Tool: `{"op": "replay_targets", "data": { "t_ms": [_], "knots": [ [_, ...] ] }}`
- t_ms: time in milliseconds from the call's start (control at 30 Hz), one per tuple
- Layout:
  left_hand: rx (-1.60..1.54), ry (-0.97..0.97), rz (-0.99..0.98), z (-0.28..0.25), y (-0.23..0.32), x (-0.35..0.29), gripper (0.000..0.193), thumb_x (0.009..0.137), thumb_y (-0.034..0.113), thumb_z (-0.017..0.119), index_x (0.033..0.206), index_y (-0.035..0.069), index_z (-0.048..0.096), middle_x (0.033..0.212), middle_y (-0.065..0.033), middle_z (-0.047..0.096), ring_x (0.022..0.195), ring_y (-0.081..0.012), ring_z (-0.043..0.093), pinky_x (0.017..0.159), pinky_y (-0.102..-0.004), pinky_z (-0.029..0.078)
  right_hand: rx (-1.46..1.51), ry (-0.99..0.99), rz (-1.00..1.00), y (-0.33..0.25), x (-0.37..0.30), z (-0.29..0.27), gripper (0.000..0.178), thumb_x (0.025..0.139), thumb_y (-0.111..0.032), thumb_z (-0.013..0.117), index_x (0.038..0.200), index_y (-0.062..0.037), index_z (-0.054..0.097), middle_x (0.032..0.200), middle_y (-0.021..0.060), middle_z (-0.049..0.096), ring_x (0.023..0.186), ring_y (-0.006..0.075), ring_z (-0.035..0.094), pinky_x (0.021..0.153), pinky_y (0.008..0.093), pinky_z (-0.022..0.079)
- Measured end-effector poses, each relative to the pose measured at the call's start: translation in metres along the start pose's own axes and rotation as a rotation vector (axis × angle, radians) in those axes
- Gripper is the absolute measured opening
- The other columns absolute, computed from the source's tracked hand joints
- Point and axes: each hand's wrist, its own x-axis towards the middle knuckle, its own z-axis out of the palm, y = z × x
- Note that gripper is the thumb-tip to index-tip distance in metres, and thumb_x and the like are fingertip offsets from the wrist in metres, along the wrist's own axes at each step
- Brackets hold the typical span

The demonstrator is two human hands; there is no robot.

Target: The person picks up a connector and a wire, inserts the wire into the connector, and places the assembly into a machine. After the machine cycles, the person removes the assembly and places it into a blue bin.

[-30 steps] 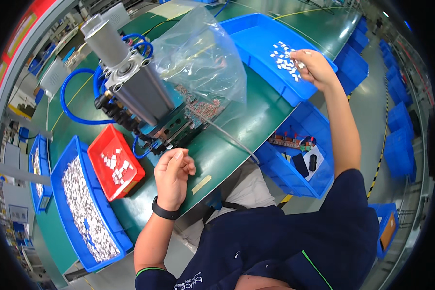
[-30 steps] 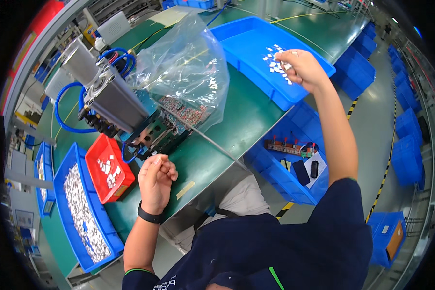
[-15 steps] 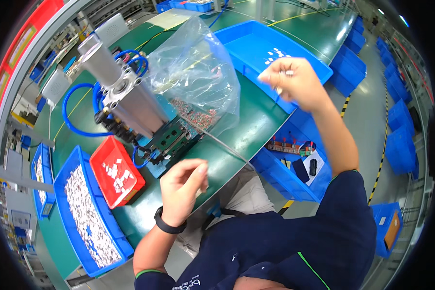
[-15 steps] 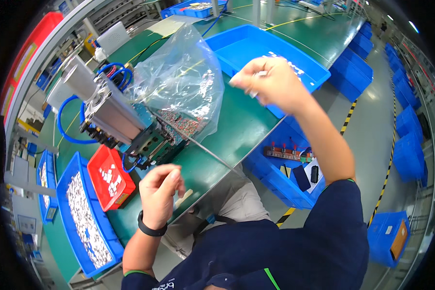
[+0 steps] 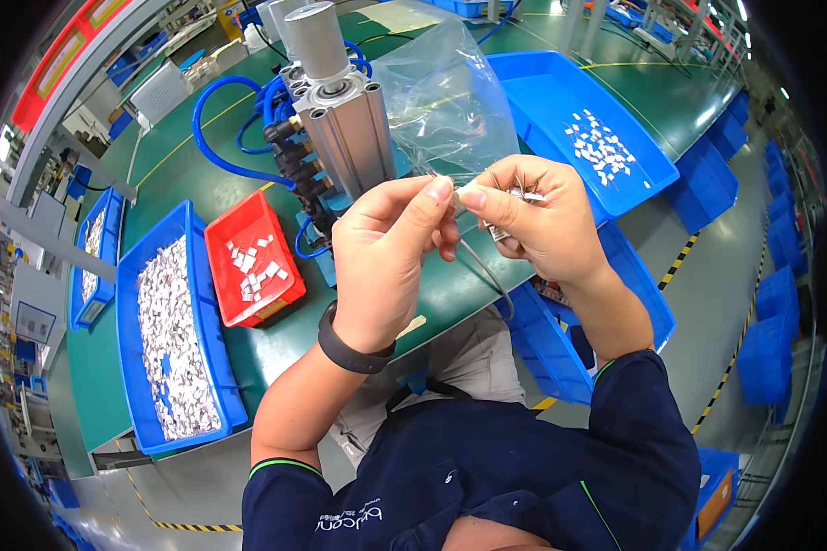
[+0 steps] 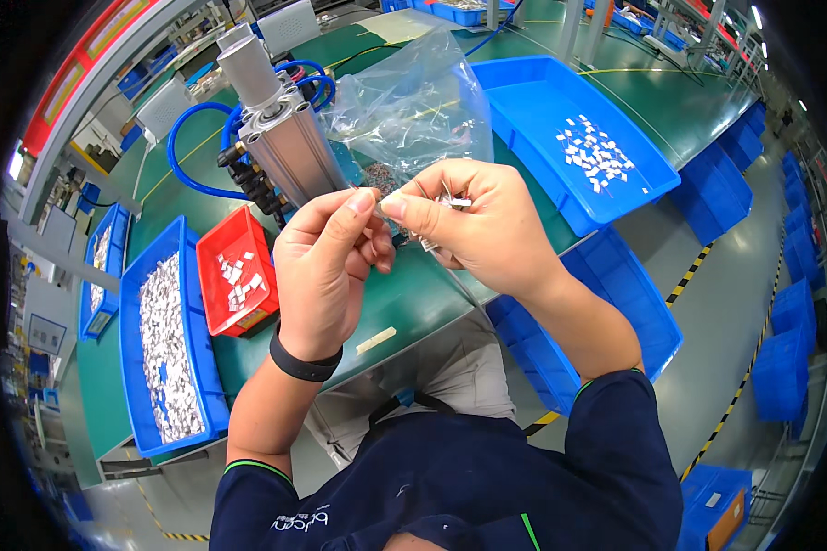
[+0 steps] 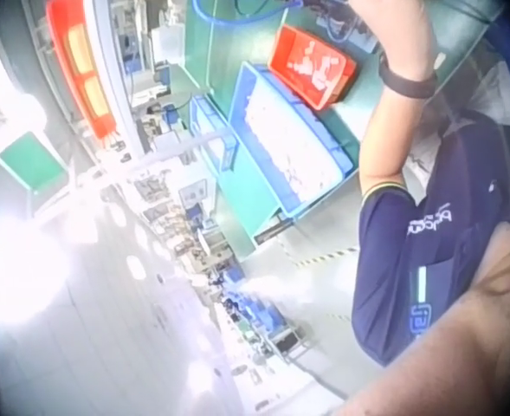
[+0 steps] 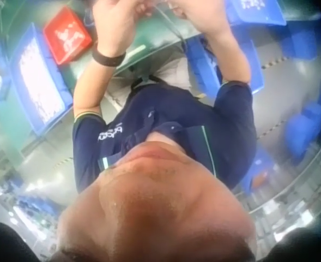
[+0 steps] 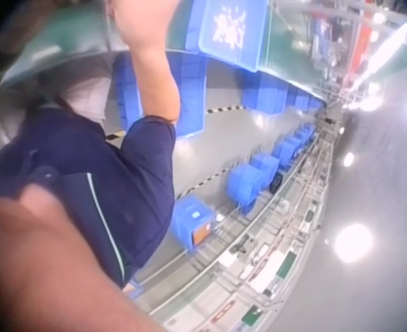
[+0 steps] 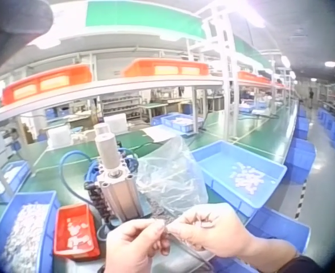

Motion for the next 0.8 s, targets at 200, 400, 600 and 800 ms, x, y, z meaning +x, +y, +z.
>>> {"op": "replay_targets", "data": {
  "t_ms": [200,400,600,800],
  "knots": [
    [0.003,0.011,-0.02,-0.0004,0.0002,-0.0022,0.018,0.092,0.014,0.062,0.101,-0.001,0.064,0.079,-0.0087,0.062,0.066,-0.0169,0.059,0.057,-0.0276,0.047,0.097,0.004,0.077,0.0037,-0.0007,0.0012,0.019,0.087,-0.016,0.07,0.091,0.0023,0.065,0.063,-0.0012,0.053,0.05,0.0023,0.044,0.041,0.0185,0.03],
    [0.015,0.017,-0.006,-0.0011,-0.0016,-0.003,0.017,0.091,0.014,0.063,0.1,0.0,0.065,0.078,-0.0083,0.063,0.065,-0.0168,0.059,0.057,-0.0279,0.046,0.137,-0.025,0.091,0.0038,-0.0009,-0.001,0.02,0.088,-0.016,0.07,0.092,0.0023,0.064,0.069,0.0015,0.056,0.05,0.0023,0.044,0.04,0.0186,0.029],
    [0.006,0.014,0.051,0.0005,-0.0043,-0.0034,0.015,0.09,0.013,0.064,0.099,0.0,0.065,0.077,-0.0077,0.063,0.065,-0.0167,0.059,0.057,-0.028,0.046,0.212,-0.062,0.135,0.008,-0.0002,-0.004,0.021,0.088,-0.018,0.07,0.09,0.0018,0.063,0.069,0.0025,0.057,0.049,0.0021,0.043,0.038,0.0182,0.027],
    [-0.011,0.017,0.069,0.0034,-0.0049,-0.0049,0.014,0.09,0.012,0.065,0.099,0.001,0.065,0.078,-0.0079,0.064,0.065,-0.0165,0.059,0.057,-0.0281,0.046,0.359,-0.133,0.216,0.008,-0.0001,-0.0052,0.02,0.088,-0.018,0.069,0.084,0.0002,0.061,0.067,0.0032,0.056,0.045,0.0015,0.042,0.035,0.0168,0.026]
  ]
}}
